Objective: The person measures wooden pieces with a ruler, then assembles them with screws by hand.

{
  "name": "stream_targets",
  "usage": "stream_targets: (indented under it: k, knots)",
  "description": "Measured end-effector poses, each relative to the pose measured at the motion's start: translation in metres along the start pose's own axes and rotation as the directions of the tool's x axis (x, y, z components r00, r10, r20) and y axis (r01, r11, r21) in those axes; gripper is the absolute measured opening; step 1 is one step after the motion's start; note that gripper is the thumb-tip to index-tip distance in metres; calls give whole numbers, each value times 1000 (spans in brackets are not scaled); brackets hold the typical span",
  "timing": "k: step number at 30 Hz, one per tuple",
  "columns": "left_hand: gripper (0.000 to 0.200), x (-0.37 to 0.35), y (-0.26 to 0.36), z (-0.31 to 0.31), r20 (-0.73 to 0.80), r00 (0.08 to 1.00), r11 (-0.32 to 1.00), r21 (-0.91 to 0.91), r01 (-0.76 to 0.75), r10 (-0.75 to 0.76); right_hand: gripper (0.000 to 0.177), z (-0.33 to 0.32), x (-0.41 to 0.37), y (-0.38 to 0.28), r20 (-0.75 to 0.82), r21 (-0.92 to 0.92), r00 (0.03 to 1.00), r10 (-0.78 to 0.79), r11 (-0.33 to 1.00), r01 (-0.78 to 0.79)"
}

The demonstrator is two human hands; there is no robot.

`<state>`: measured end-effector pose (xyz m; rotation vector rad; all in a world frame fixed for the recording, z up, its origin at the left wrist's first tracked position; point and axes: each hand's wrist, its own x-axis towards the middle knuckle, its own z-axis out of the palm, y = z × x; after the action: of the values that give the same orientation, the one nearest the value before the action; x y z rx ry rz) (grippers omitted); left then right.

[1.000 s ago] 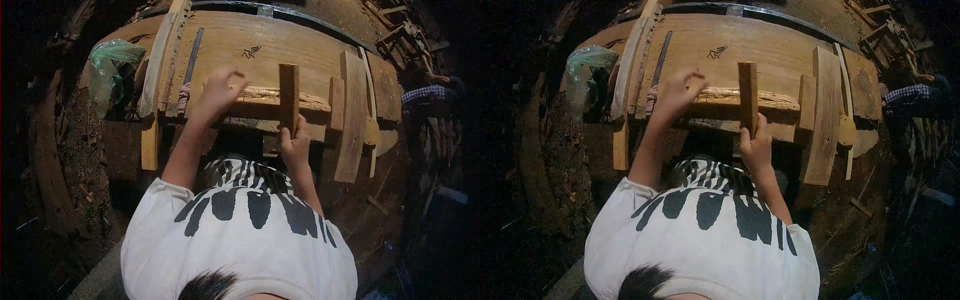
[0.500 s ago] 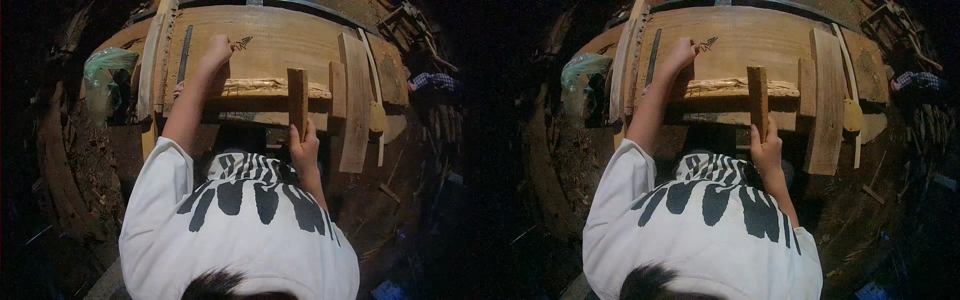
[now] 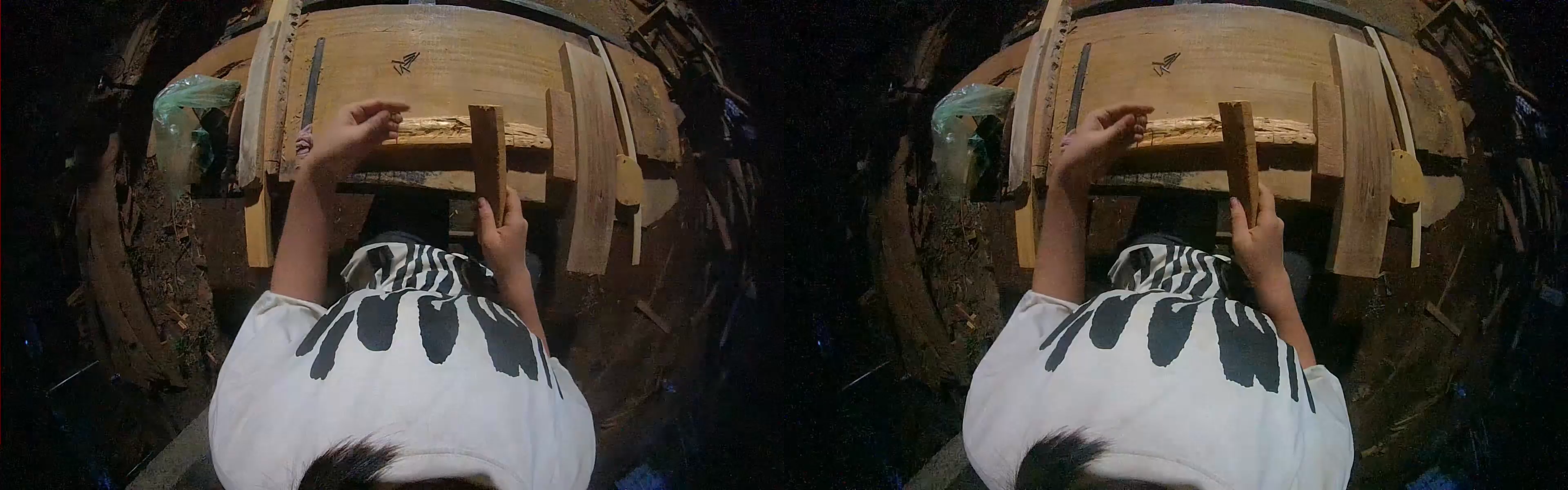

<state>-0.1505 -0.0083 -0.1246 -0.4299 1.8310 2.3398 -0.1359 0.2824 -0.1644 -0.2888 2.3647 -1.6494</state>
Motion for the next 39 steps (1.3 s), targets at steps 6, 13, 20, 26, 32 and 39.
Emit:
stream_targets:
  k: [6,13,20,26,32,39]
  knots:
    - [32,-22,-13,22,5,1000,999,-48,-15,16,26,8,-14,6,-21,30,998,-54,998,54]
    - [26,-23,-23,36,-323,932,982,144,-122,163,30,9,-27,6,7,13,1000,7,1000,-7]
    - [14,-2,-46,23,-171,750,523,811,-261,639,42,20,-5,-28,85,-232,996,-17,972,36]
    - [11,16,-59,30,-58,816,323,933,-161,575,45,35,10,-42,51,-512,998,46,859,-13]
    - [14,25,-77,33,-56,714,171,981,-91,698,46,26,14,-47,127,-594,981,144,804,-41]
    - [11,27,-90,24,-83,670,274,944,-185,738,51,28,16,-27,170,-479,985,-42,870,119]
